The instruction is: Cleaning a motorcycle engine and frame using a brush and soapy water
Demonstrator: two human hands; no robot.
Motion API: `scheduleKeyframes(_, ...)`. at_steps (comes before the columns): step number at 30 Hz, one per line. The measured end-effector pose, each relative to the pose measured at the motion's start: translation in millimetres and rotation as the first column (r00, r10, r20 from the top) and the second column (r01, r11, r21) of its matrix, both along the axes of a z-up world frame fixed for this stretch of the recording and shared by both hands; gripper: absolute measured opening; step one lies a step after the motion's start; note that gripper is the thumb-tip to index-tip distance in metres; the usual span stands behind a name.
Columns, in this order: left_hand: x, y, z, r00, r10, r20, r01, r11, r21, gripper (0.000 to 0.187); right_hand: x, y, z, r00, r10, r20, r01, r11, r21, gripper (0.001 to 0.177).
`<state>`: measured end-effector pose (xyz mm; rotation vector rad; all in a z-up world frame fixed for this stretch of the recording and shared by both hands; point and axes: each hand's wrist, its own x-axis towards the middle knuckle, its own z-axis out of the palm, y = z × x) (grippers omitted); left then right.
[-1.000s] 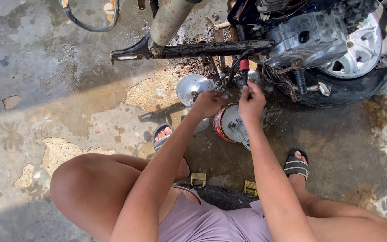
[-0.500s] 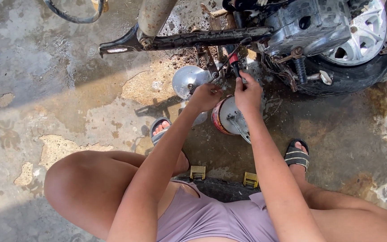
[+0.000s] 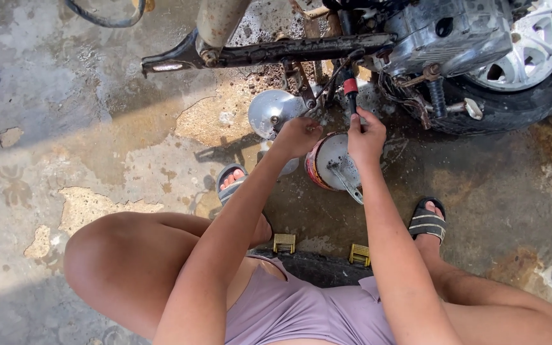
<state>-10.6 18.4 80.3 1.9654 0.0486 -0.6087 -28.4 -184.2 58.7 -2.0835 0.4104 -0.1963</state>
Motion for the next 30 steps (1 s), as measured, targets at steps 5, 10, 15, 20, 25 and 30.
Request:
scheduleKeyframes(5,-8.3,5.2,13.0,1.000,-0.006,0.026,0.007,1.000,-0.017,0.042,1.8,6.9,10.4,1.000,0.013,-0.022,-0.013,1.000,-0.009,0.025)
scheduleKeyframes(10,-4.4,4.9,8.3,1.000,-0.012,0.020,0.012,1.000,-0.013,0.042,3.4,4.1,5.6,0.996,0.052,-0.076,-0.057,0.996,-0.069,0.022)
scheduleKeyframes(15,-2.0,5.6,1.1,0.999,-0.032,0.039,0.032,0.999,0.001,0.040,7.6,-3.1,5.1,0.998,0.066,-0.013,-0.067,0.995,-0.077,0.024)
scheduleKeyframes(20,-2.7,2.8,6.8,0.999,-0.034,-0.021,0.034,0.999,-0.008,0.042,2.7,0.2,17.5,0.999,0.047,0.010,-0.046,0.996,-0.076,0.025)
scheduleKeyframes(25,2.8,-3.5,-5.5,0.996,-0.044,-0.078,0.042,0.999,-0.026,0.043,11.1,-16.4,-2.9,0.999,0.037,-0.030,-0.042,0.987,-0.153,0.023)
scheduleKeyframes(30,-2.2,-0.8,3.8,0.997,-0.069,-0.037,0.069,0.998,-0.011,0.046,5.4,-11.0,0.0,0.992,0.112,-0.062,-0.120,0.982,-0.143,0.024)
